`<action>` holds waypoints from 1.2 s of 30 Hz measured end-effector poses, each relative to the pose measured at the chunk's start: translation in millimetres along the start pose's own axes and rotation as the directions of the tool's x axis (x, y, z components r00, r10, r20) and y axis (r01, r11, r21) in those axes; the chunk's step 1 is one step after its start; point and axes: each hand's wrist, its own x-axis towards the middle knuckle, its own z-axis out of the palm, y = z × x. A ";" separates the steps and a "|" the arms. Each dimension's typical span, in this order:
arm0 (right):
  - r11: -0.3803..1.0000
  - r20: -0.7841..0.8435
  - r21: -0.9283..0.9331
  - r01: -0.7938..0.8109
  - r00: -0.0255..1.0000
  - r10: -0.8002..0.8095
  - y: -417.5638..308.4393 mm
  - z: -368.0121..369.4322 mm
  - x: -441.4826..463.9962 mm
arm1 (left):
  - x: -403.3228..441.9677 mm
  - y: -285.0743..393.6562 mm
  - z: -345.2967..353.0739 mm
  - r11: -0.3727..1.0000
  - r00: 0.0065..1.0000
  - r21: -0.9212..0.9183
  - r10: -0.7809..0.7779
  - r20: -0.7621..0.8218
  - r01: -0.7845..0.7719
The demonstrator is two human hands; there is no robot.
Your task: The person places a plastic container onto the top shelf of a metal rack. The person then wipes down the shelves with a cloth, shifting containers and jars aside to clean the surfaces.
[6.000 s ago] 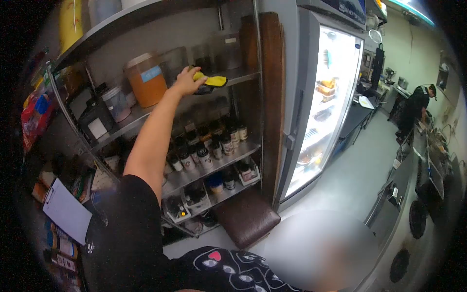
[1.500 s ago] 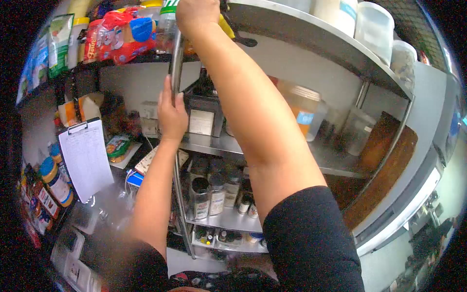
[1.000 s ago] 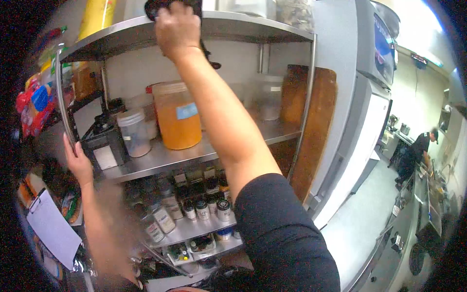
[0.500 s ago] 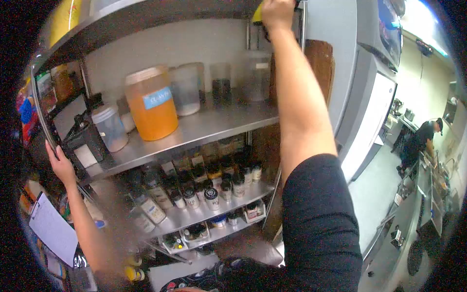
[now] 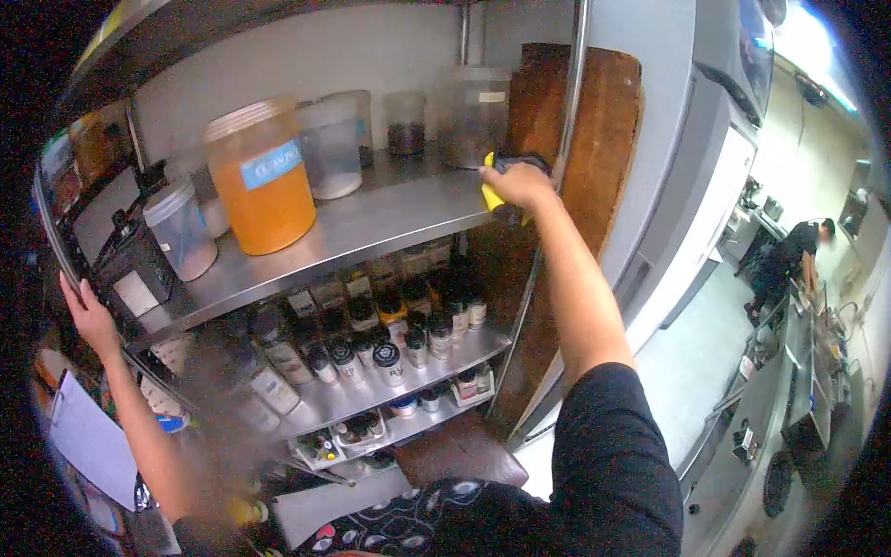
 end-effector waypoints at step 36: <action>0.975 -0.152 0.221 -0.027 0.986 0.062 -4.0 3.4 -17.3 | -75.7 431.3 228.2 0.732 0.647 -0.567 0.646 0.404 -0.377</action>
